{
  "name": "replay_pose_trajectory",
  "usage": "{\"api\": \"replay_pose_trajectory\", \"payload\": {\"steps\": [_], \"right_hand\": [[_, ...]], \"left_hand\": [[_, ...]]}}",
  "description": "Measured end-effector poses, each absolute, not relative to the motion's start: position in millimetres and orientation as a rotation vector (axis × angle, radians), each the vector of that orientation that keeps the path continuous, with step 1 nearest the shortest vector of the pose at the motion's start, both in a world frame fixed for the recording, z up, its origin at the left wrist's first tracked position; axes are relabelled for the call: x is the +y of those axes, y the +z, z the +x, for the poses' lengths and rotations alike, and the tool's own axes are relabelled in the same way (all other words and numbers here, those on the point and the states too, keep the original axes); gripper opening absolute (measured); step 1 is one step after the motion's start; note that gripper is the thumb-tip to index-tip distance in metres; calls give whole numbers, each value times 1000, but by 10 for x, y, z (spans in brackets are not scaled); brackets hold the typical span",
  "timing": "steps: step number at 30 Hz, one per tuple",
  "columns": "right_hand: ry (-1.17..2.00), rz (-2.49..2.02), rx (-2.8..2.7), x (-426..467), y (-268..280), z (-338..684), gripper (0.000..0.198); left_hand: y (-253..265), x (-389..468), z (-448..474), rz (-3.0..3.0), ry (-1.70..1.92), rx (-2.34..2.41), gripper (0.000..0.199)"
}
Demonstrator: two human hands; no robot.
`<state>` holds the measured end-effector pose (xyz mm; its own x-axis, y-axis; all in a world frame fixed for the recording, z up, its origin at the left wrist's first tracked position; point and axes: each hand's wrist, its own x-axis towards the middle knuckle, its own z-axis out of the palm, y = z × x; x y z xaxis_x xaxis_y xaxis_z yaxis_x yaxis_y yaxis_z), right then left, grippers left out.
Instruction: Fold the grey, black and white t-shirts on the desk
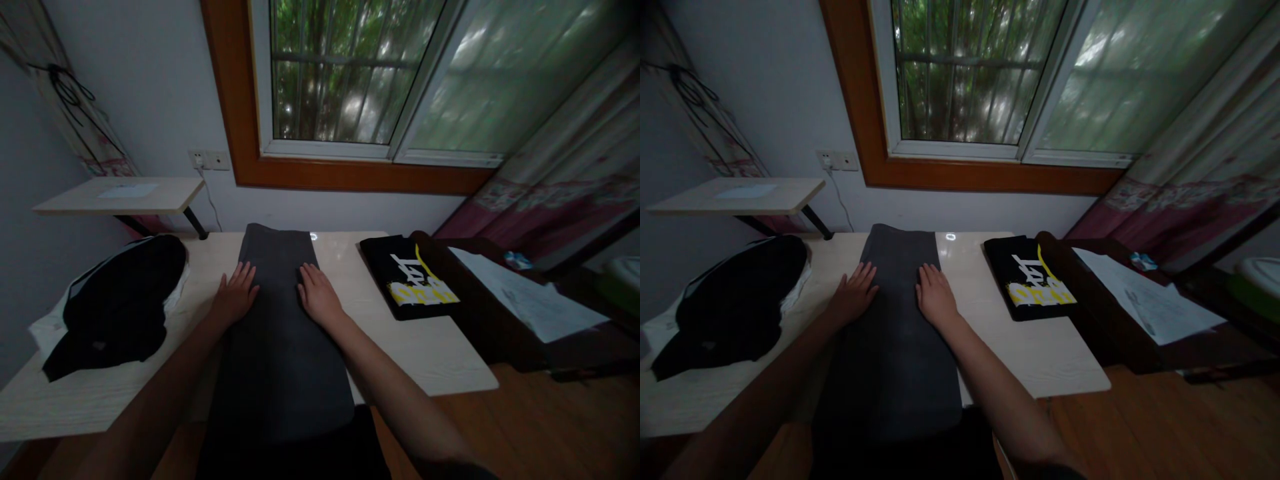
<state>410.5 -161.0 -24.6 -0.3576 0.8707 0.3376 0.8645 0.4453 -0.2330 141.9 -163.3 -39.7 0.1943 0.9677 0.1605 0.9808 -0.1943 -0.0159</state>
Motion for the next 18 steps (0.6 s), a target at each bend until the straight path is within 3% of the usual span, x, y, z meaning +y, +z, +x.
{"api": "replay_pose_trajectory", "payload": {"steps": [7,18], "right_hand": [[180,-1188,-2538,-1752,-325,3643,62],[177,-1474,-2451,-1711,-379,4374,60]], "left_hand": [[-416,-1625,1402,-2347,-174,-1908,62],[-505,-1606,1338,-2342,-369,-1918,60]]}}
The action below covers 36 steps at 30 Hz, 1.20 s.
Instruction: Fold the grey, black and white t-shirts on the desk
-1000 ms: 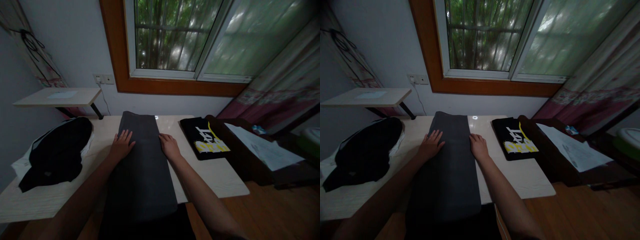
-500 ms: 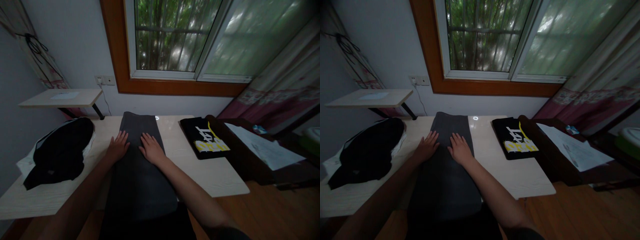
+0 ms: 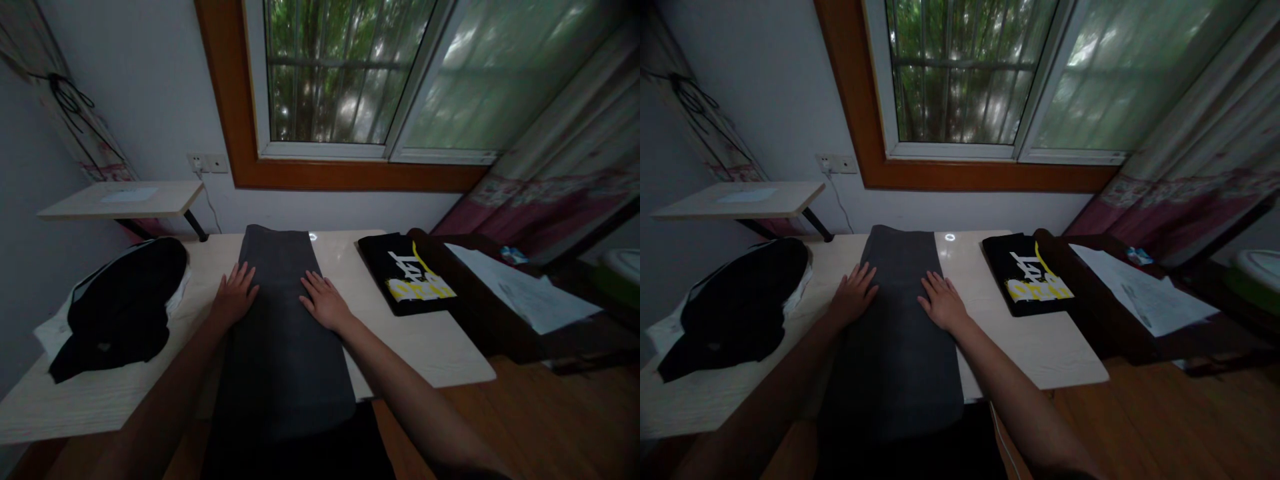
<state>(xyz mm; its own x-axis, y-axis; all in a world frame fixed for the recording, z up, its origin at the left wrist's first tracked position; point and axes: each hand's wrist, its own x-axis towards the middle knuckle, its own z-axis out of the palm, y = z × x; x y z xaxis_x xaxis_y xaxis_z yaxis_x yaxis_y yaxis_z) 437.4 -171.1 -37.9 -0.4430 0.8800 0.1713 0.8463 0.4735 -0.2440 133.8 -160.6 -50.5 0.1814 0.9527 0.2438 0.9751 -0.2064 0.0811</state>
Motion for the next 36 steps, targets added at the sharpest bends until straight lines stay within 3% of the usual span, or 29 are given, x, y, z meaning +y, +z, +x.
{"api": "replay_pose_trajectory", "payload": {"steps": [6,11,17,36], "right_hand": [[115,-1691,-2277,-1689,-397,4671,53],[88,-1637,-2283,-1734,-381,4662,52],[98,-1559,-2284,-1720,-416,4704,51],[498,-1334,-2010,-1544,-457,4776,54]], "left_hand": [[-525,-1592,1203,-2115,-714,-2137,51],[-483,-1557,1139,-2266,-808,-2187,57],[-483,-1569,1128,-2328,-625,-2199,48],[-501,-1484,1206,-2355,-354,-2066,55]]}}
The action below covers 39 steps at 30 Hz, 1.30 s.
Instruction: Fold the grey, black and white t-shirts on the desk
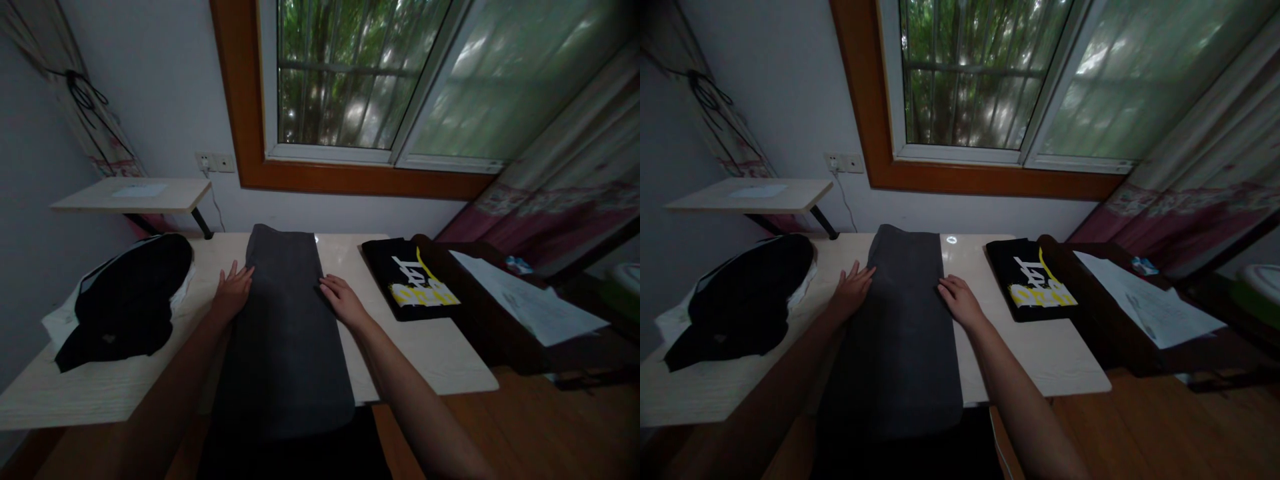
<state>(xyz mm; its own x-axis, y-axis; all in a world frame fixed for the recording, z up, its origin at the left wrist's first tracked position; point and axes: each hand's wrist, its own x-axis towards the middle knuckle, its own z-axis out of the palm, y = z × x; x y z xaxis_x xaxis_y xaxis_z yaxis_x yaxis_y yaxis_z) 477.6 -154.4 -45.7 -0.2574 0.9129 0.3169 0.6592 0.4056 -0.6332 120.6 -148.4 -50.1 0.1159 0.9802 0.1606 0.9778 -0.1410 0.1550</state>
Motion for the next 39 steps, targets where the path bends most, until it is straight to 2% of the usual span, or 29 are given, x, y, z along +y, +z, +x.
{"api": "replay_pose_trajectory", "payload": {"steps": [16,21,26,32,39], "right_hand": [[442,-1452,-2026,-858,-431,4621,50],[247,-1664,-1987,-946,-396,4510,39],[29,-1600,-2033,-1179,-369,4223,57],[115,-1430,-2319,-1408,-356,3747,55],[102,-1461,-2372,-1492,-453,3799,60]], "left_hand": [[-389,-952,1165,2396,377,2125,56],[-305,-940,1180,2381,383,2175,59],[-148,-1128,1593,2488,504,2138,61],[-309,-1354,2073,2540,447,1922,56],[-449,-1455,1721,2593,317,1816,57]]}}
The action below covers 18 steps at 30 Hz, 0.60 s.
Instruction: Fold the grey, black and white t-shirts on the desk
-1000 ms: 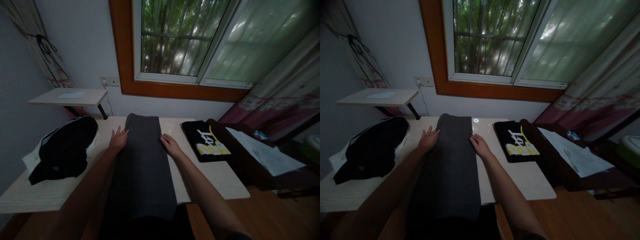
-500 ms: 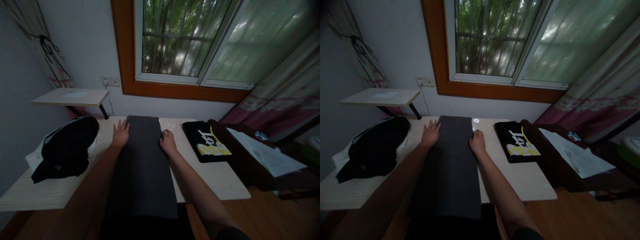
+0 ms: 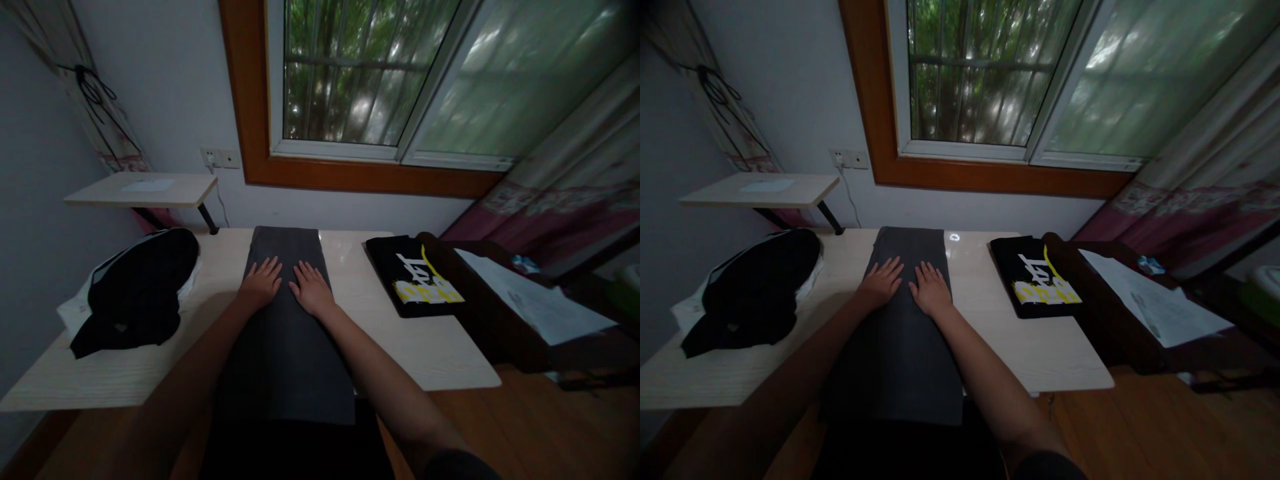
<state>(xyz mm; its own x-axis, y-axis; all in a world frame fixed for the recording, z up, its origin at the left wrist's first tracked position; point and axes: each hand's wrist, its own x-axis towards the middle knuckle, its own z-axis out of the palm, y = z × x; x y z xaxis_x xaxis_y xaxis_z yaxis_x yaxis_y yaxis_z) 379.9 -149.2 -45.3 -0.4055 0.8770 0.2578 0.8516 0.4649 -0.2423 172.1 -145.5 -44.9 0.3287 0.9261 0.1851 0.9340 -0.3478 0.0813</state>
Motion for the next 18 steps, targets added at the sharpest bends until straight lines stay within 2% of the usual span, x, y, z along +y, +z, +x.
{"api": "replay_pose_trajectory", "payload": {"steps": [10,18], "right_hand": [[93,-1613,-2345,-1515,-527,4490,59],[72,-1403,-2338,-1691,-573,4916,49]], "left_hand": [[-465,-1781,1008,-2467,-214,-1847,55],[-522,-2059,593,-2683,-468,-1676,49]]}}
